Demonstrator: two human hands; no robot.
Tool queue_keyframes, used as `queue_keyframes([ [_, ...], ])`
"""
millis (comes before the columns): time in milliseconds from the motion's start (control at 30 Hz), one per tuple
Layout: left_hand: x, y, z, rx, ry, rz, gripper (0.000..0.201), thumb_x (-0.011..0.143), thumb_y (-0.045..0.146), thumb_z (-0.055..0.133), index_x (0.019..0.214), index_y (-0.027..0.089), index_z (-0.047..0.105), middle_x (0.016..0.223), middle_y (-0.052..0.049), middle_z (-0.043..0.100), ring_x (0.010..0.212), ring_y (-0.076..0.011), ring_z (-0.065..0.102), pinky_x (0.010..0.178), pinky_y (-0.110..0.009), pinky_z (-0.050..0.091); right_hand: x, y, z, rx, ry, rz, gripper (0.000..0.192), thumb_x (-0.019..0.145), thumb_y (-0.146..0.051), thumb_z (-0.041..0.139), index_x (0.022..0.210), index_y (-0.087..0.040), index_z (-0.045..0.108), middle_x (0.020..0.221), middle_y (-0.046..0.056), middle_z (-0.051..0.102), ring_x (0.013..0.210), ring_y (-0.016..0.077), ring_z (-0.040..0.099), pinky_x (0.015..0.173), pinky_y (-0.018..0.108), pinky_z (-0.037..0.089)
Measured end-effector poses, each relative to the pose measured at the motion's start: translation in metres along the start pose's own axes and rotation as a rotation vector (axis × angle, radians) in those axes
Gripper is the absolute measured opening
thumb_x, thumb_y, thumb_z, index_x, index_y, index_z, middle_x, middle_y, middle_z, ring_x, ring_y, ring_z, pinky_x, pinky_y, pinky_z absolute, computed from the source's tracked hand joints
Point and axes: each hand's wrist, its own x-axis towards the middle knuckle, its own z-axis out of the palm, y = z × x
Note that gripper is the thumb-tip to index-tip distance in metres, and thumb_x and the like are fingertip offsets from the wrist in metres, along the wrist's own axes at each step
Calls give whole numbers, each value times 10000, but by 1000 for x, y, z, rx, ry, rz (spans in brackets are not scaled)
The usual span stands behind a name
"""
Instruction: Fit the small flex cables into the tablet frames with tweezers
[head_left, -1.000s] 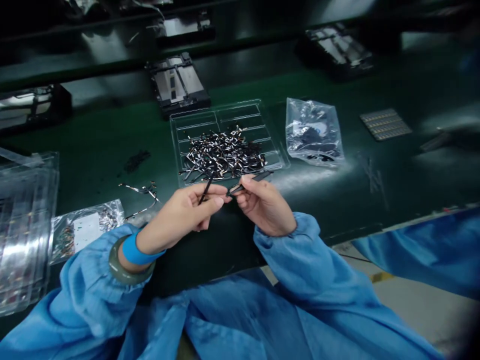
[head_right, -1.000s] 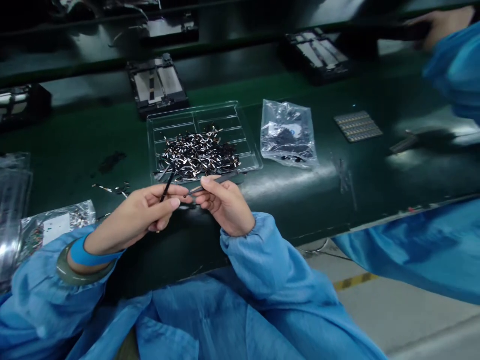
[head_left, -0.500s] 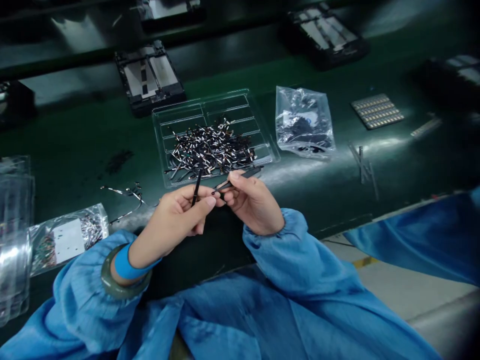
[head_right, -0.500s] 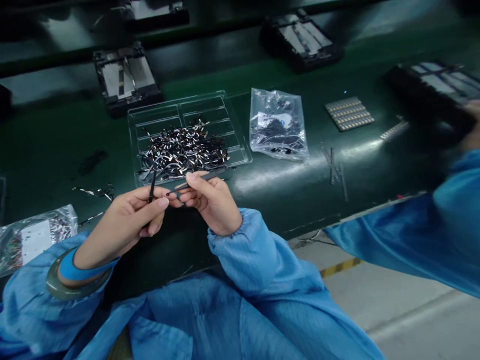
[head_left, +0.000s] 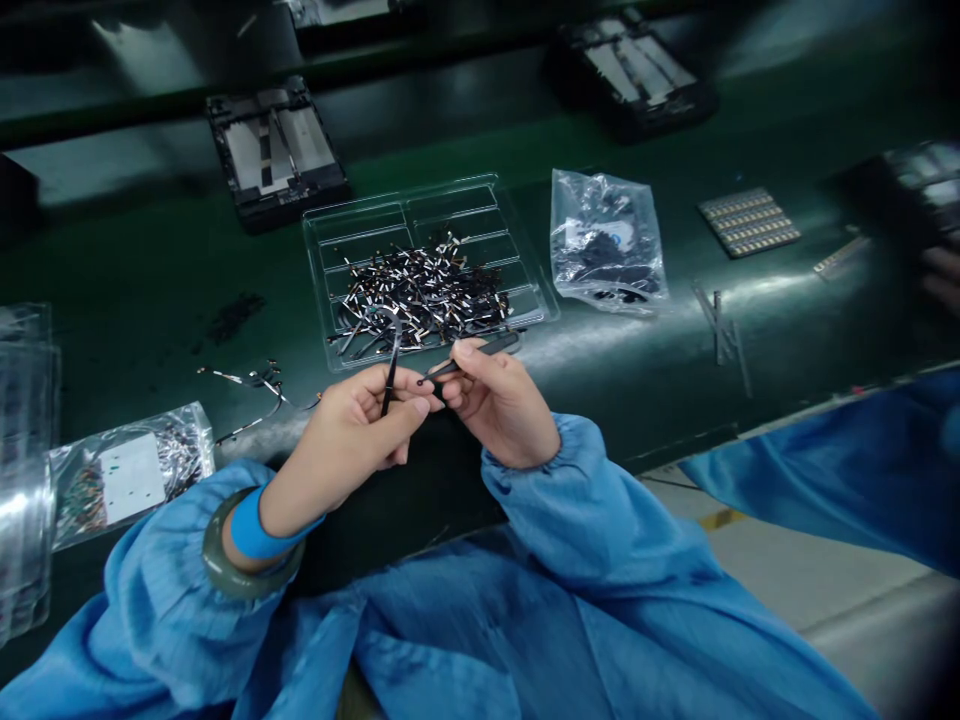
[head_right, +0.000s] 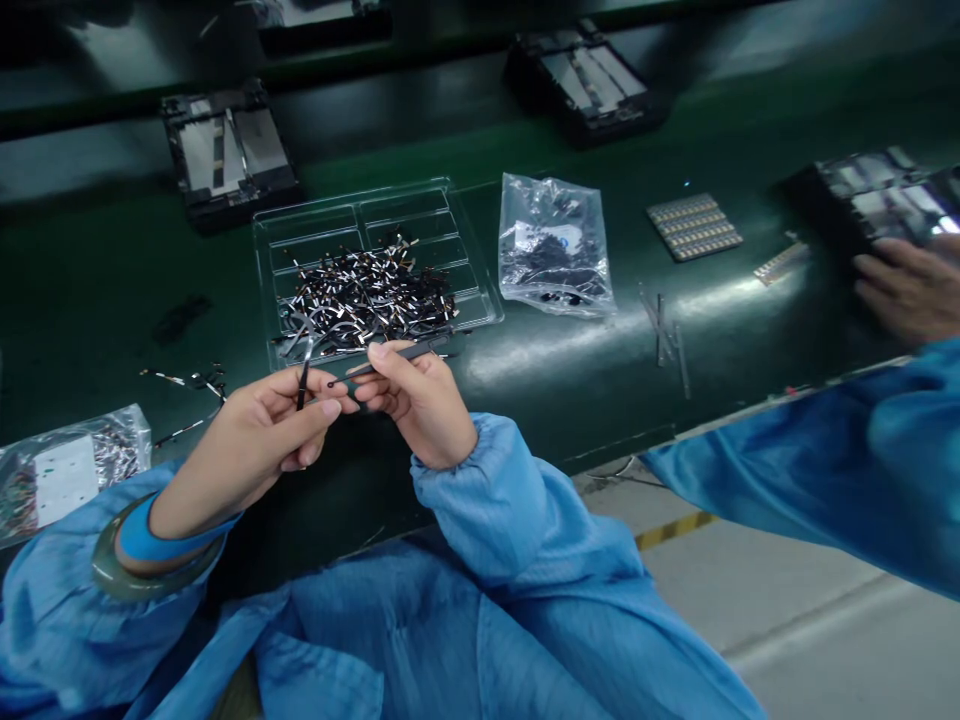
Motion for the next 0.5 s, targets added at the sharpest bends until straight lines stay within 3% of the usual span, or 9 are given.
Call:
queue_keyframes([
  [100, -2, -2, 1, 11, -17, 1, 156, 762, 246, 633, 863, 141, 580, 701, 13, 602, 388, -15, 416, 329, -139, 264, 0, 1, 0, 8, -25, 14, 258, 619, -370, 805, 644, -165, 650, 531, -63, 644, 453, 27, 594, 450, 72, 485],
  [200, -5, -2, 1, 56, -28, 2, 172, 778, 252, 618, 906, 140, 592, 590, 40, 544, 388, -34, 409, 340, -156, 262, -1, -1, -1, 34, -47, 22, 245, 627, -361, 805, 642, -166, 658, 539, -65, 647, 453, 23, 597, 444, 64, 481],
  [267, 0, 4, -8, 110, 41, 42, 209, 797, 251, 607, 971, 135, 608, 508, 68, 462, 386, -44, 381, 352, -171, 258, -1, -4, -2, 73, -17, 13, 247, 599, -349, 824, 633, -172, 654, 569, -62, 671, 451, 20, 599, 436, 56, 474],
  [333, 17, 17, -30, 173, 254, 163, 218, 818, 228, 590, 1013, 135, 621, 483, 77, 409, 397, -50, 354, 367, -186, 252, -3, -8, -4, 105, 39, -2, 269, 551, -337, 850, 629, -173, 652, 575, -57, 682, 440, 17, 595, 433, 49, 470],
  [400, 44, 36, -65, 246, 607, 328, 177, 833, 173, 565, 995, 132, 624, 493, 72, 400, 421, -55, 348, 386, -197, 255, -4, -11, -6, 118, 93, -2, 298, 502, -327, 872, 620, -171, 648, 563, -54, 680, 428, 17, 587, 426, 46, 466],
  [433, 60, 47, -86, 315, 783, 307, 155, 842, 163, 563, 986, 133, 612, 494, 75, 393, 440, -59, 355, 401, -196, 269, -4, -12, -7, 120, 114, 4, 310, 484, -324, 879, 614, -170, 644, 555, -54, 677, 422, 18, 583, 420, 46, 463],
  [500, 90, 65, -127, 349, 878, 210, 137, 848, 188, 598, 941, 88, 590, 527, 69, 402, 483, -58, 362, 433, -189, 299, -4, -13, -8, 121, 142, 15, 327, 459, -320, 888, 598, -168, 634, 542, -53, 669, 411, 18, 573, 405, 48, 457],
])
